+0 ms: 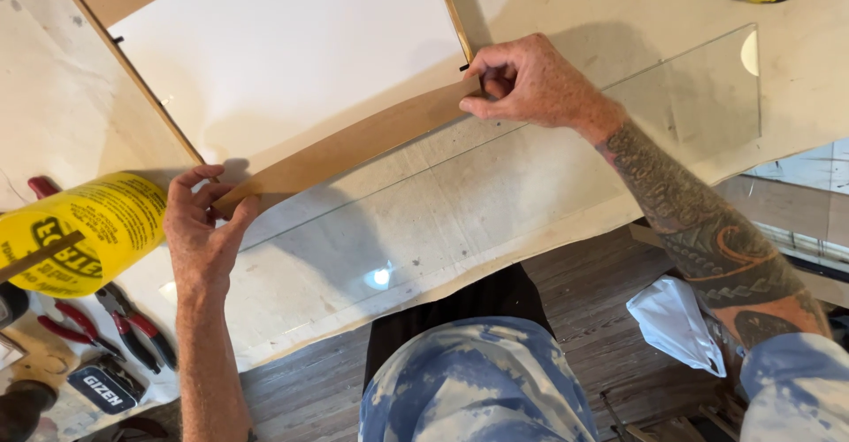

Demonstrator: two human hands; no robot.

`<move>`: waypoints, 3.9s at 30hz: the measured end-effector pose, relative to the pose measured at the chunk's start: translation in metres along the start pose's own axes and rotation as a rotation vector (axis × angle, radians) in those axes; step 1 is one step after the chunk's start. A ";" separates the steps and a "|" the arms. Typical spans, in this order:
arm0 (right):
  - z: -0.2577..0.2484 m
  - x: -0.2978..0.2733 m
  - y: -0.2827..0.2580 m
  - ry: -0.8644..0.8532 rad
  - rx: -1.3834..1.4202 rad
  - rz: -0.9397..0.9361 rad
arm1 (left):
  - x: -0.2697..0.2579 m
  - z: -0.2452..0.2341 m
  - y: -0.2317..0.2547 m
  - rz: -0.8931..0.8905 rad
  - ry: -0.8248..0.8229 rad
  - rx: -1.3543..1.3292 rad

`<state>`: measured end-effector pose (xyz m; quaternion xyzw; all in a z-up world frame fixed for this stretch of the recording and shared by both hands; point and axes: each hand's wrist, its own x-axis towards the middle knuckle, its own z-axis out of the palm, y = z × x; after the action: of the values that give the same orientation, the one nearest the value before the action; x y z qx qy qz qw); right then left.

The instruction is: Assembling or repairing a picture frame by attaching cardboard strips with tape and adhesive

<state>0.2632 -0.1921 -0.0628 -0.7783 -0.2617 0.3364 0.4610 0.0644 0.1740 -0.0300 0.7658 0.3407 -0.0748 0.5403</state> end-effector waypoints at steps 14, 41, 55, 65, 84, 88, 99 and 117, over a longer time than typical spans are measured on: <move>0.012 -0.029 -0.021 0.344 0.197 0.096 | -0.002 0.003 0.010 -0.069 -0.004 -0.003; 0.012 -0.023 -0.028 0.352 0.243 0.166 | 0.000 0.002 0.008 -0.079 0.018 0.015; 0.003 -0.020 -0.025 0.255 0.146 0.159 | -0.002 0.004 0.013 -0.087 0.052 0.057; 0.014 -0.020 -0.036 0.329 0.101 0.168 | 0.000 -0.001 0.007 -0.045 0.044 -0.024; 0.032 -0.022 -0.032 0.373 -0.073 0.091 | 0.003 -0.003 -0.013 0.110 -0.001 -0.034; 0.036 -0.023 -0.010 0.429 -0.052 0.175 | 0.009 -0.010 -0.028 0.237 -0.058 -0.118; 0.039 -0.028 -0.021 0.395 0.003 0.201 | 0.005 -0.013 -0.034 0.348 0.011 -0.153; 0.036 -0.030 -0.006 0.403 0.041 0.281 | -0.002 -0.015 -0.039 0.355 0.074 -0.136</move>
<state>0.2161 -0.1911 -0.0619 -0.8488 -0.0468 0.2406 0.4684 0.0360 0.1934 -0.0534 0.7778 0.2239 0.0731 0.5826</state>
